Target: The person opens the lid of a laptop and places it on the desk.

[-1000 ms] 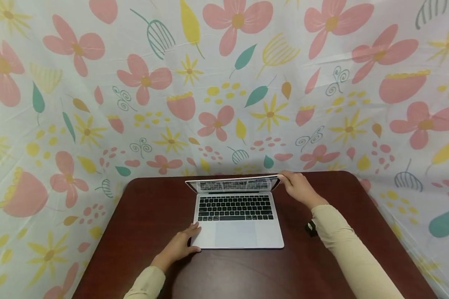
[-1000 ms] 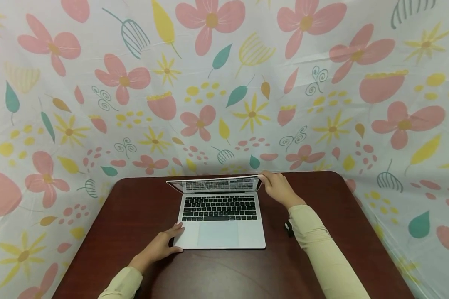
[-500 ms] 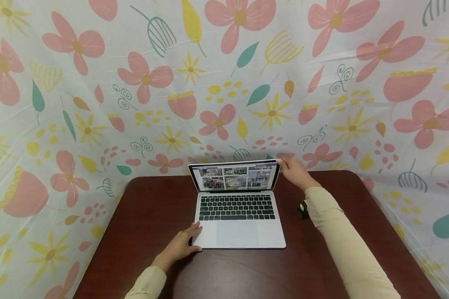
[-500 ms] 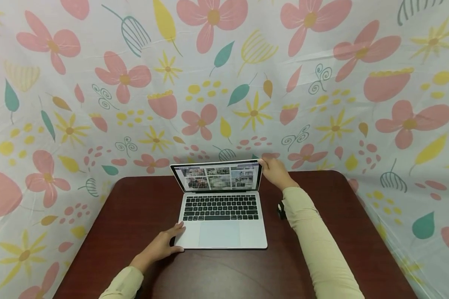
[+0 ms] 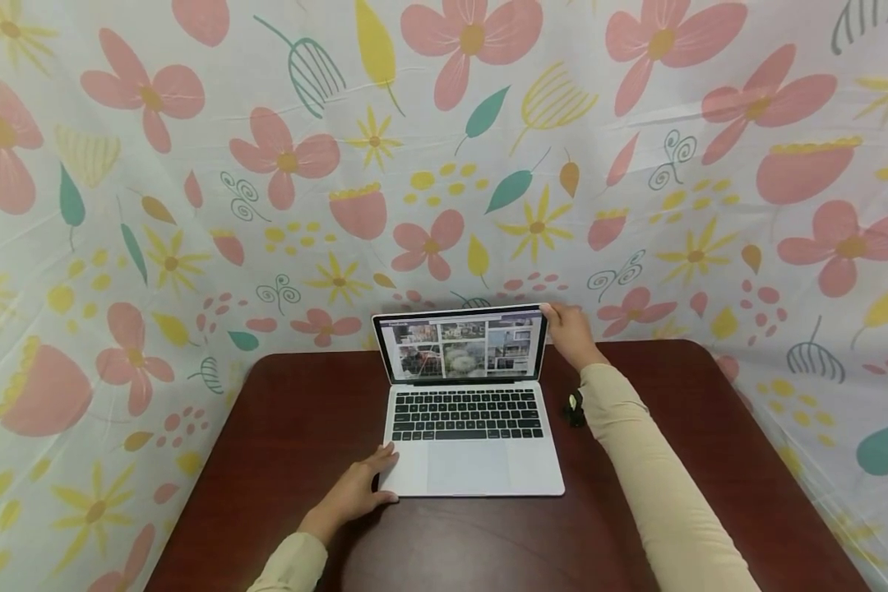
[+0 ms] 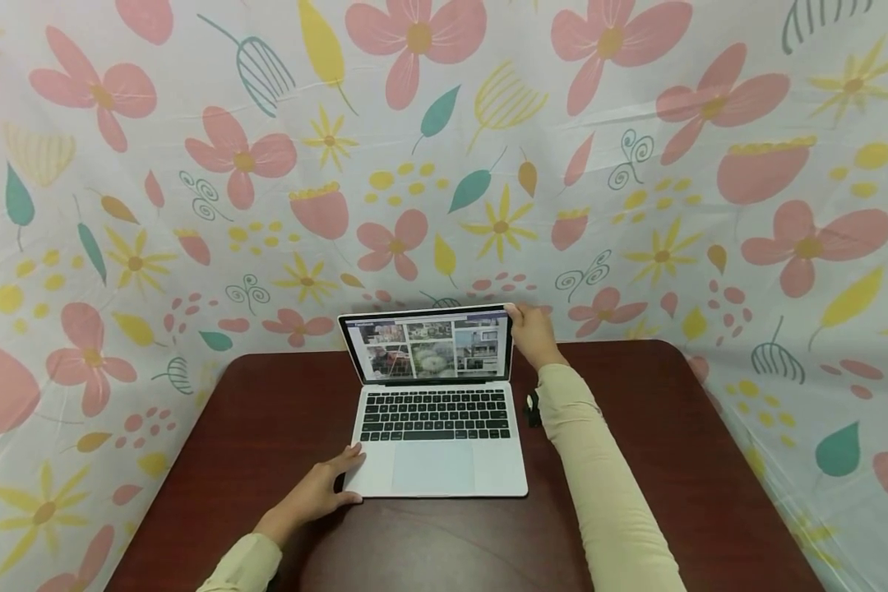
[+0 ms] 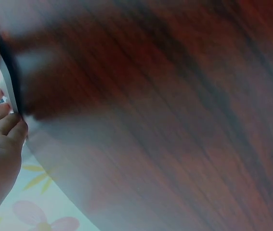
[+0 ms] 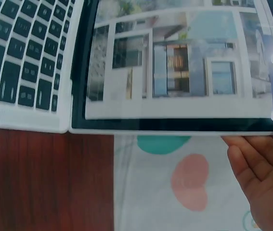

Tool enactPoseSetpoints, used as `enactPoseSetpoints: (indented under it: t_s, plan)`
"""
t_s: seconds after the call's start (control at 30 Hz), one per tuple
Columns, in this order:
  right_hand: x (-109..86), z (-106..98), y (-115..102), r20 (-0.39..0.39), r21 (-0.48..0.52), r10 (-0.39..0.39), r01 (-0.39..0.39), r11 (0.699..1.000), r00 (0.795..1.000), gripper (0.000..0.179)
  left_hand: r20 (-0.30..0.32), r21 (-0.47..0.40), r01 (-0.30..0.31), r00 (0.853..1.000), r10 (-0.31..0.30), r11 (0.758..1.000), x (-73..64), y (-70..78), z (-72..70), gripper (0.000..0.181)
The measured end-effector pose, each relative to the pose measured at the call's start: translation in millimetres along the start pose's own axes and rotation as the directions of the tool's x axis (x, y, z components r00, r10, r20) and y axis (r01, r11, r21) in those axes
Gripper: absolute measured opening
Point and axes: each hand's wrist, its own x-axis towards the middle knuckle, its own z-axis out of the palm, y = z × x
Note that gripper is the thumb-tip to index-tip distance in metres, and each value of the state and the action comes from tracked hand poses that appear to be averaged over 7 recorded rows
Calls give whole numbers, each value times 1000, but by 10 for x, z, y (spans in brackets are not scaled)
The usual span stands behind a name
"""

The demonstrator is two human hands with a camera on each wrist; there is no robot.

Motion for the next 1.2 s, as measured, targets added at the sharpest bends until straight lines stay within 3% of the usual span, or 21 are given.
enactPoseSetpoints:
  t_s: [0.13, 0.4, 0.53, 0.87, 1.2]
  plan:
    - [18, 72, -16, -14, 42, 70, -70, 997, 997, 39, -3, -2, -4, 1000, 4, 1000, -1, 1, -3, 67]
    - [-10, 223, 31, -91, 65, 109, -103, 992, 990, 34, -15, -27, -28, 1000, 28, 999, 1, -28, 1, 67]
    - [-93, 339, 114, -59, 81, 185, -180, 980, 981, 30, -15, -20, -25, 1000, 25, 999, -12, -35, -4, 67]
    - [-267, 574, 394, 26, 111, 250, -251, 961, 968, 36, -21, -21, -21, 1000, 21, 1000, -2, -24, 0, 67]
    - [-376, 675, 533, 49, 73, 249, -252, 965, 967, 34, -17, -16, -26, 1000, 26, 1000, -19, 30, 1, 66]
